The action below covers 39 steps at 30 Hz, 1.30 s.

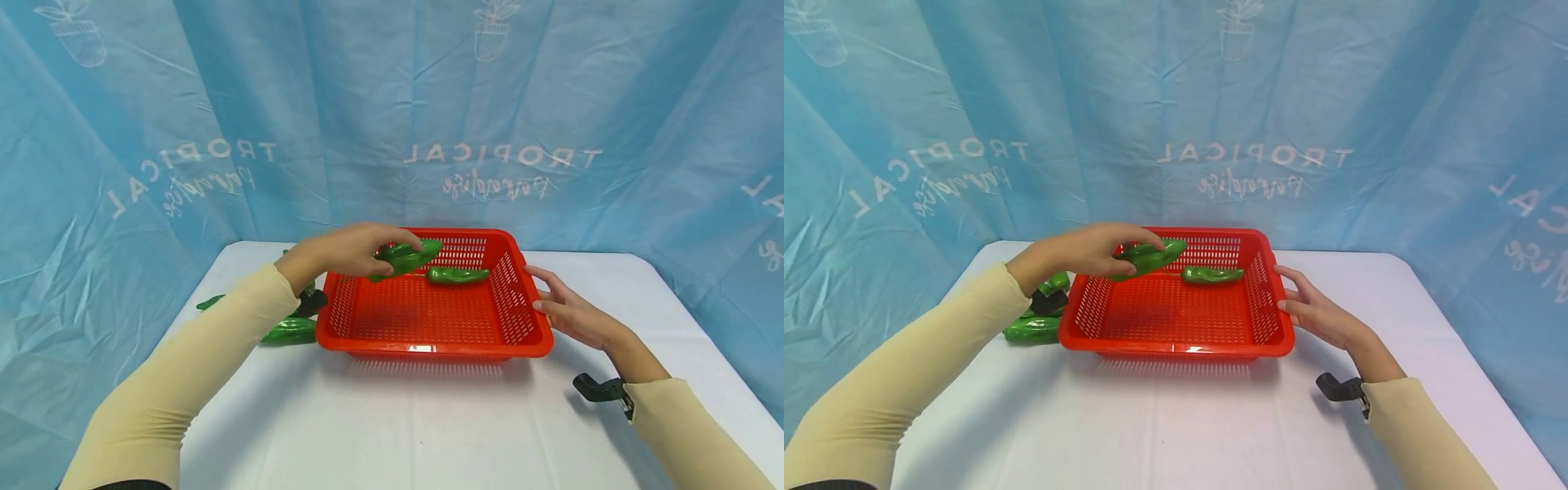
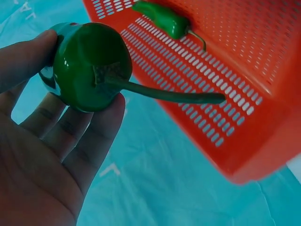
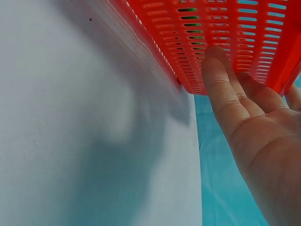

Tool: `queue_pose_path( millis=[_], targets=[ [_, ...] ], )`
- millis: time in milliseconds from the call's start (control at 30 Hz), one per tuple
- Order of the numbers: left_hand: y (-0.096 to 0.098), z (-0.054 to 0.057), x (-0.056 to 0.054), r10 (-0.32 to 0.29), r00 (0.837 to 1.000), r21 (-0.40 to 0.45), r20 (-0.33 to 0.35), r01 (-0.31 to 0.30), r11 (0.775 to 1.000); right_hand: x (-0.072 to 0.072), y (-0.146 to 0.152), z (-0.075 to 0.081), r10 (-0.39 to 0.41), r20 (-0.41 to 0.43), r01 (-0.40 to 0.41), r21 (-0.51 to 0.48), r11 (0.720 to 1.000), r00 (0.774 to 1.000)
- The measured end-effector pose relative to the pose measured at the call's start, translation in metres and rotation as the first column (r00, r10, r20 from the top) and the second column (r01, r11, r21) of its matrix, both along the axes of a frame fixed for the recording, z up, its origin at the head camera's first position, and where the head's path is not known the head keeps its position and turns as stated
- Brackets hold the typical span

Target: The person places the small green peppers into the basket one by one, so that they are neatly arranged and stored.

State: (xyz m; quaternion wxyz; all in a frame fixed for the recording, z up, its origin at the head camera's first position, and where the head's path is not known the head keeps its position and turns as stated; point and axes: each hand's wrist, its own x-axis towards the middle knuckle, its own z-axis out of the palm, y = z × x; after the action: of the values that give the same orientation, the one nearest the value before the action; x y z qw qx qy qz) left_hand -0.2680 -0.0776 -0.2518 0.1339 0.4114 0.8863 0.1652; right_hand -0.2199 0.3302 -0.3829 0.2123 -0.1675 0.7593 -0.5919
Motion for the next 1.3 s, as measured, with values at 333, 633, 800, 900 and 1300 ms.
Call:
queue_pose_path(
  millis=[333, 633, 800, 900, 1300],
  targets=[
    [0.042, -0.021, -0.016, -0.065, 0.994, 0.053, 0.09, 0.06, 0.997, -0.002, 0.001, -0.003, -0.007, 0.008, 0.007, 0.001, 1.0, 1.0],
    [0.062, -0.033, -0.019, -0.082, 0.985, 0.067, 0.153, 0.072, 0.995, -0.001, -0.001, -0.003, -0.007, 0.017, 0.007, -0.007, 1.0, 1.0],
    [0.068, -0.036, -0.022, -0.085, 0.984, 0.063, 0.157, 0.076, 0.995, -0.001, 0.001, -0.003, -0.006, 0.018, 0.007, -0.009, 1.0, 1.0],
    [0.073, -0.037, -0.023, -0.086, 0.981, 0.06, 0.175, 0.077, 0.995, -0.001, 0.004, -0.004, -0.002, 0.018, 0.002, -0.015, 1.0, 1.0],
    [0.096, -0.051, -0.038, -0.071, 0.974, 0.035, 0.217, 0.065, 0.997, -0.003, 0.006, -0.007, -0.012, 0.024, 0.012, -0.014, 1.0, 1.0]
  ],
)
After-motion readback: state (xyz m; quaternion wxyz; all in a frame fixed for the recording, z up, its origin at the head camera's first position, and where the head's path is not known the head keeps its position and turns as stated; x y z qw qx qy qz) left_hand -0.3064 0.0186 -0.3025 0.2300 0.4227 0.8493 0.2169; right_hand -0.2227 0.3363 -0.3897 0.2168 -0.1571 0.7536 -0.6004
